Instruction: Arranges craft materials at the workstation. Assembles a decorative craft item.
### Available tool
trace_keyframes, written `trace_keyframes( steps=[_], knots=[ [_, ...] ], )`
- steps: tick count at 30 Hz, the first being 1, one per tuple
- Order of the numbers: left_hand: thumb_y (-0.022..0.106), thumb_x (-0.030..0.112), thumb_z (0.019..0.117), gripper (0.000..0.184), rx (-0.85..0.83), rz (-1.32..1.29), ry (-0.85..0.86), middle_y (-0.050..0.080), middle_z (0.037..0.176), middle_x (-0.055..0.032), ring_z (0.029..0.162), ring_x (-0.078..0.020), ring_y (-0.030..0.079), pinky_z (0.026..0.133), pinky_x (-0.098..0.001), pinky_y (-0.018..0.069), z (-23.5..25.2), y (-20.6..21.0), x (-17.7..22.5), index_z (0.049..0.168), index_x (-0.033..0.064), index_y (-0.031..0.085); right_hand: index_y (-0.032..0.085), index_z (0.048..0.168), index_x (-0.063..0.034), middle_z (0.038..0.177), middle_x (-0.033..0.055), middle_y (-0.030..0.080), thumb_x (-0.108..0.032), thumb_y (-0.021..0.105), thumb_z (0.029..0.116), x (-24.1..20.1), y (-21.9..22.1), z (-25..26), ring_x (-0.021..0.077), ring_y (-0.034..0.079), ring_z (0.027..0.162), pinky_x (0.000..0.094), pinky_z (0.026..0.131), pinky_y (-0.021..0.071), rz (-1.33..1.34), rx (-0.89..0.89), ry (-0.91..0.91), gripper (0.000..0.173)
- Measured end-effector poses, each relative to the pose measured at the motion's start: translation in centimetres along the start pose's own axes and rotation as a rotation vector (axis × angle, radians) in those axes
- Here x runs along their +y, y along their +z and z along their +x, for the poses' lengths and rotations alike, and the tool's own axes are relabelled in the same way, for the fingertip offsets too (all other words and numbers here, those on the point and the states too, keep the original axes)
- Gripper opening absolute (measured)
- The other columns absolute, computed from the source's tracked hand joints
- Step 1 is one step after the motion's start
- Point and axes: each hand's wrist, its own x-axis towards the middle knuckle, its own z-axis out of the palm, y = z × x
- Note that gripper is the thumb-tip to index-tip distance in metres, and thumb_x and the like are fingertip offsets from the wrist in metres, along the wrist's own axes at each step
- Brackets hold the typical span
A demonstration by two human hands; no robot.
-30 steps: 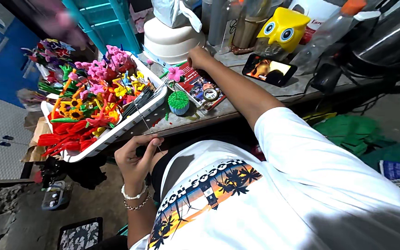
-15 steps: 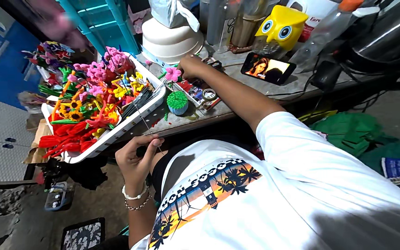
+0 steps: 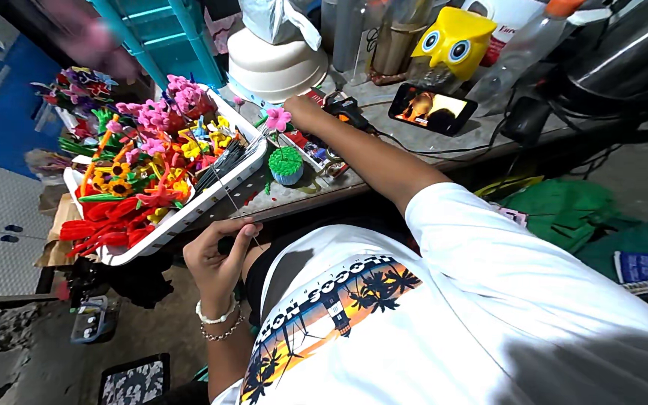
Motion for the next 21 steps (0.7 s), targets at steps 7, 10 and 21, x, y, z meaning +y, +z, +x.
trace_keyframes(
  steps=[7, 10, 21],
  knots=[
    [0.066, 0.017, 0.1008, 0.010, -0.003, -0.002, 0.000, 0.077, 0.094, 0.0042, 0.084, -0.0079, 0.074, 0.080, -0.0267, 0.0627, 0.0, 0.1, 0.2, 0.105, 0.0109, 0.073, 0.071, 0.115, 0.0015, 0.124, 0.0254, 0.066, 0.000, 0.057, 0.0983, -0.2, 0.2, 0.5, 0.0451, 0.060, 0.121, 0.0659, 0.097, 0.0464, 0.022, -0.026, -0.024, 0.022],
    [0.066, 0.017, 0.1010, 0.010, -0.003, 0.000, 0.004, 0.077, 0.094, 0.0040, 0.085, -0.0078, 0.074, 0.080, -0.0267, 0.0627, 0.0, 0.1, 0.1, 0.105, 0.0102, 0.073, 0.071, 0.115, 0.0013, 0.123, 0.0254, 0.066, 0.001, 0.055, 0.0988, -0.1, 0.2, 0.4, 0.0450, 0.061, 0.120, 0.0655, 0.096, 0.0471, 0.036, -0.028, -0.031, 0.023],
    [0.068, 0.018, 0.0999, 0.010, 0.006, 0.005, -0.004, 0.077, 0.094, 0.0041, 0.083, -0.0075, 0.074, 0.079, -0.0266, 0.0632, -0.1, 0.2, 0.2, 0.104, 0.0097, 0.072, 0.069, 0.117, 0.0060, 0.123, 0.0286, 0.064, 0.007, 0.068, 0.0873, 2.1, 1.5, 1.1, 0.0461, 0.059, 0.121, 0.0611, 0.102, 0.0458, 0.026, 0.021, -0.136, 0.030]
  ],
)
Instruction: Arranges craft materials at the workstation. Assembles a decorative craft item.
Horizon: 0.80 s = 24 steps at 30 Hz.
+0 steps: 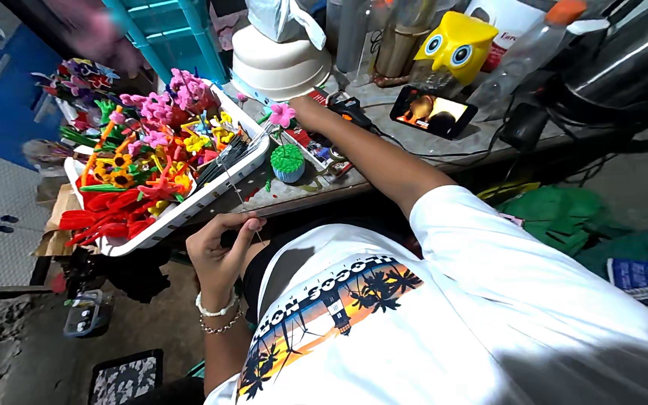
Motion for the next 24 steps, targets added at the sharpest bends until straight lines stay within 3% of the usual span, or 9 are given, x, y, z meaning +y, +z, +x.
trace_keyframes(
  steps=[4, 8, 12, 15, 19, 20, 22, 24],
  knots=[
    [0.067, 0.018, 0.1002, 0.011, 0.002, 0.003, 0.001, 0.077, 0.092, 0.0036, 0.083, -0.0072, 0.073, 0.078, -0.0261, 0.0629, 0.1, 0.0, -0.2, 0.104, 0.0091, 0.073, 0.068, 0.121, 0.0036, 0.124, 0.0289, 0.061, 0.006, 0.070, 0.0848, -0.3, -0.9, -0.8, 0.0466, 0.058, 0.120, 0.0630, 0.100, 0.0463, 0.034, -0.012, 0.071, 0.036],
    [0.069, 0.016, 0.0988, 0.011, -0.002, 0.001, -0.012, 0.076, 0.093, 0.0021, 0.082, -0.0082, 0.074, 0.076, -0.0265, 0.0635, -0.1, 0.4, -0.2, 0.105, 0.0075, 0.072, 0.068, 0.119, 0.0006, 0.123, 0.0269, 0.064, -0.015, 0.073, 0.0924, -2.5, -1.1, -2.6, 0.0465, 0.061, 0.118, 0.0675, 0.093, 0.0477, 0.048, -0.017, 0.180, 0.031],
    [0.069, 0.014, 0.0983, 0.010, -0.004, -0.007, -0.019, 0.077, 0.094, 0.0015, 0.082, -0.0095, 0.074, 0.076, -0.0272, 0.0639, 0.0, 0.4, 0.1, 0.106, 0.0079, 0.072, 0.069, 0.113, 0.0053, 0.117, 0.0294, 0.066, -0.014, 0.070, 0.0943, -2.1, -0.5, -2.8, 0.0491, 0.062, 0.113, 0.0691, 0.090, 0.0482, 0.035, -0.025, 0.251, 0.027],
    [0.069, 0.015, 0.0983, 0.010, 0.006, 0.007, -0.017, 0.077, 0.093, 0.0017, 0.082, -0.0094, 0.074, 0.076, -0.0273, 0.0638, 0.0, 0.2, 0.0, 0.105, 0.0079, 0.072, 0.071, 0.106, 0.0039, 0.113, 0.0289, 0.068, -0.006, 0.068, 0.0908, -1.4, -0.7, -3.3, 0.0494, 0.063, 0.110, 0.0700, 0.087, 0.0478, -0.062, -0.035, 0.276, 0.018],
    [0.069, 0.015, 0.0986, 0.010, 0.004, 0.009, -0.016, 0.076, 0.093, 0.0020, 0.082, -0.0087, 0.074, 0.077, -0.0268, 0.0633, 0.0, 0.4, -0.1, 0.105, 0.0077, 0.072, 0.072, 0.110, 0.0031, 0.119, 0.0276, 0.066, -0.003, 0.070, 0.0889, -0.9, -2.3, -5.0, 0.0469, 0.060, 0.118, 0.0679, 0.098, 0.0440, 0.000, 0.051, 0.255, 0.022],
    [0.069, 0.016, 0.0988, 0.010, 0.002, 0.008, -0.016, 0.076, 0.093, 0.0022, 0.083, -0.0087, 0.074, 0.077, -0.0270, 0.0635, 0.0, 0.6, -0.1, 0.105, 0.0077, 0.072, 0.069, 0.113, 0.0031, 0.117, 0.0266, 0.066, -0.003, 0.067, 0.0904, -0.7, -2.7, -5.7, 0.0450, 0.062, 0.115, 0.0657, 0.097, 0.0461, 0.086, 0.107, 0.219, 0.024],
    [0.069, 0.016, 0.0992, 0.011, 0.004, 0.002, -0.016, 0.076, 0.095, 0.0019, 0.084, -0.0088, 0.074, 0.079, -0.0271, 0.0633, 0.0, 0.8, 0.0, 0.106, 0.0076, 0.072, 0.064, 0.112, 0.0046, 0.103, 0.0215, 0.066, -0.002, 0.064, 0.0914, -0.6, -3.2, -7.2, 0.0341, 0.065, 0.093, 0.0525, 0.084, 0.0526, 0.363, 0.247, 0.097, 0.022],
    [0.067, 0.016, 0.0999, 0.012, 0.004, -0.004, -0.019, 0.076, 0.096, 0.0007, 0.086, -0.0099, 0.073, 0.081, -0.0281, 0.0627, 0.1, 0.9, 0.0, 0.107, 0.0068, 0.071, 0.053, 0.100, -0.0002, 0.087, 0.0079, 0.053, 0.000, 0.061, 0.0895, -1.3, -3.2, -9.4, 0.0145, 0.053, 0.074, 0.0321, 0.070, 0.0491, 0.827, 0.336, -0.031, 0.013]
  ],
)
